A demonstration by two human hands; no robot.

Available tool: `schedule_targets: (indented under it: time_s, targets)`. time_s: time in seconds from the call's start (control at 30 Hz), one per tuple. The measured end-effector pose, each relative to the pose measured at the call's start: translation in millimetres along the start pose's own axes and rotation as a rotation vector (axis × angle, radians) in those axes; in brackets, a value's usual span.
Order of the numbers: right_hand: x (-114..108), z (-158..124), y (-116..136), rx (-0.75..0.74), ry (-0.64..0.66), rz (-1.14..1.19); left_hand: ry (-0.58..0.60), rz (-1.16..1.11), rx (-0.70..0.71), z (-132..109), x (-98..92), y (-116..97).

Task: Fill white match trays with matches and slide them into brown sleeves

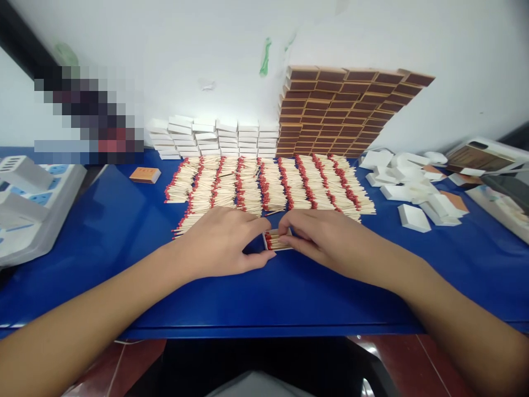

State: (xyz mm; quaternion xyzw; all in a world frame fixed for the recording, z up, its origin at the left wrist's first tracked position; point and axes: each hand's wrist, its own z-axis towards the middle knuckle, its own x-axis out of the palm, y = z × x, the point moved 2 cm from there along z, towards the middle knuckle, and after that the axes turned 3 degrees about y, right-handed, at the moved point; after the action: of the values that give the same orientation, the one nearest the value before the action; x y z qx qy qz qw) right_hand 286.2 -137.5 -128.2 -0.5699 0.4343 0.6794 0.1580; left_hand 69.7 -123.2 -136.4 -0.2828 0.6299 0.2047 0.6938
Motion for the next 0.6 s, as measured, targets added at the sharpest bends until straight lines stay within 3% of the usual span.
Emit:
schedule_targets:
  time_s: [0.13,0.27,0.4,0.6]
  targets:
    - [-21.1,-10.5,-22.6,0.053,-0.074,-0.027,0.018,-0.009,-0.016,0.5,-0.9,0.8]
    - [-39.9,-23.5,-50.7,0.127,0.052,-0.065,0.003,0.006,-0.010,-0.4,-1.0,1.1]
    - [-37.3,-23.9,-55.8,0.098,0.127,-0.034,-0.015,0.018,-0.008,-1.3,-0.6,1.1]
    - [-28.9,-17.5,-52.9,0.100,0.109,-0.030,0.003,0.025,-0.008,-0.6,-0.7,1.4]
